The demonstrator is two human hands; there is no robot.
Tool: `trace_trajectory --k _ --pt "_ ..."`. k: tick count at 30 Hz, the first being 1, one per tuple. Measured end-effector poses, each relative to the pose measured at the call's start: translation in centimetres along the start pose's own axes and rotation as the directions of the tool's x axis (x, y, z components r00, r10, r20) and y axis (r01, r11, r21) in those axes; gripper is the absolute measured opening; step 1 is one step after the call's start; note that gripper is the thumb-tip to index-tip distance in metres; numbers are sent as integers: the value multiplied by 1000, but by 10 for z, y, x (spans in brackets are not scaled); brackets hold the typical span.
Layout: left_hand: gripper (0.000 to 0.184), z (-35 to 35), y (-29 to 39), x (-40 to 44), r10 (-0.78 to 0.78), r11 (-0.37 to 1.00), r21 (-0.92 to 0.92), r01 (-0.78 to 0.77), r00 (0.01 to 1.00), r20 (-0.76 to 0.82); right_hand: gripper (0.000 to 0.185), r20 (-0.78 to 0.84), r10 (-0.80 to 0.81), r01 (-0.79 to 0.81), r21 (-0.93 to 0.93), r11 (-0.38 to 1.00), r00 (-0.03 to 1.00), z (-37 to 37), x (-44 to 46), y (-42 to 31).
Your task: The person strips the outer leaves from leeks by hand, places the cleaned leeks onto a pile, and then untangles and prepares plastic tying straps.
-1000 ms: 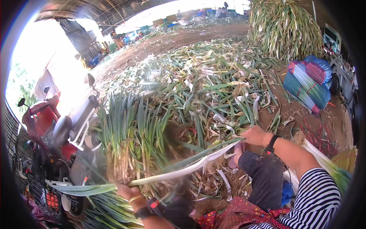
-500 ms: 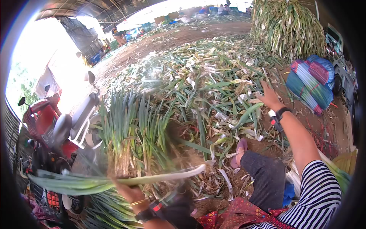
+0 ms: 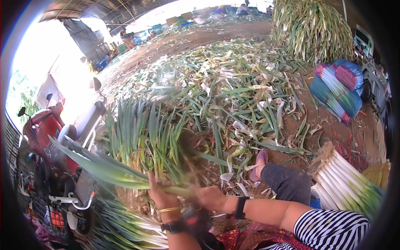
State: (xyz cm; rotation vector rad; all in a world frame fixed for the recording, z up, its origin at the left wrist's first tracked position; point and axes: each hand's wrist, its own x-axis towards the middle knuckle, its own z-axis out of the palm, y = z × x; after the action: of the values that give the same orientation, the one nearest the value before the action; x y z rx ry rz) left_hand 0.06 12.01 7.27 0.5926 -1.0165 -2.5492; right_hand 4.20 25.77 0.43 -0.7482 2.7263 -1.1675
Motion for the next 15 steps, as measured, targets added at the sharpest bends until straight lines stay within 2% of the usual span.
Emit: trace_trajectory --k 2,3,4,5,8,10,12,14,15 --pt "22 -3 4 0 -18 999 -26 22 991 134 41 16 -241 241 -15 970 970 7 6 19" --pt "17 -5 6 0 -48 996 -66 63 977 210 39 67 -206 179 285 941 976 8 6 20" --pt "14 -8 8 0 -76 989 -100 108 955 287 37 126 -184 84 557 826 975 8 5 21" --pt "13 -10 10 -1 -99 980 -127 155 926 364 36 186 -178 -32 773 633 966 6 5 18" --pt "14 -11 12 -5 -91 968 -177 179 905 415 39 320 -29 -279 865 416 947 -7 2 4" --pt "18 -15 13 -6 -61 949 -234 213 849 525 39 538 -282 -469 838 278 794 -76 7 -20" --pt "21 -19 13 -10 -28 925 -285 250 795 607 40 516 -336 -389 840 378 788 -81 4 -20" --pt "25 -23 14 -14 3 899 -329 290 746 666 42 251 -244 -27 746 665 937 -37 -7 -8" --pt "24 -25 16 -13 -14 941 -228 248 706 708 42 334 -179 -160 773 614 925 -34 -9 -4"
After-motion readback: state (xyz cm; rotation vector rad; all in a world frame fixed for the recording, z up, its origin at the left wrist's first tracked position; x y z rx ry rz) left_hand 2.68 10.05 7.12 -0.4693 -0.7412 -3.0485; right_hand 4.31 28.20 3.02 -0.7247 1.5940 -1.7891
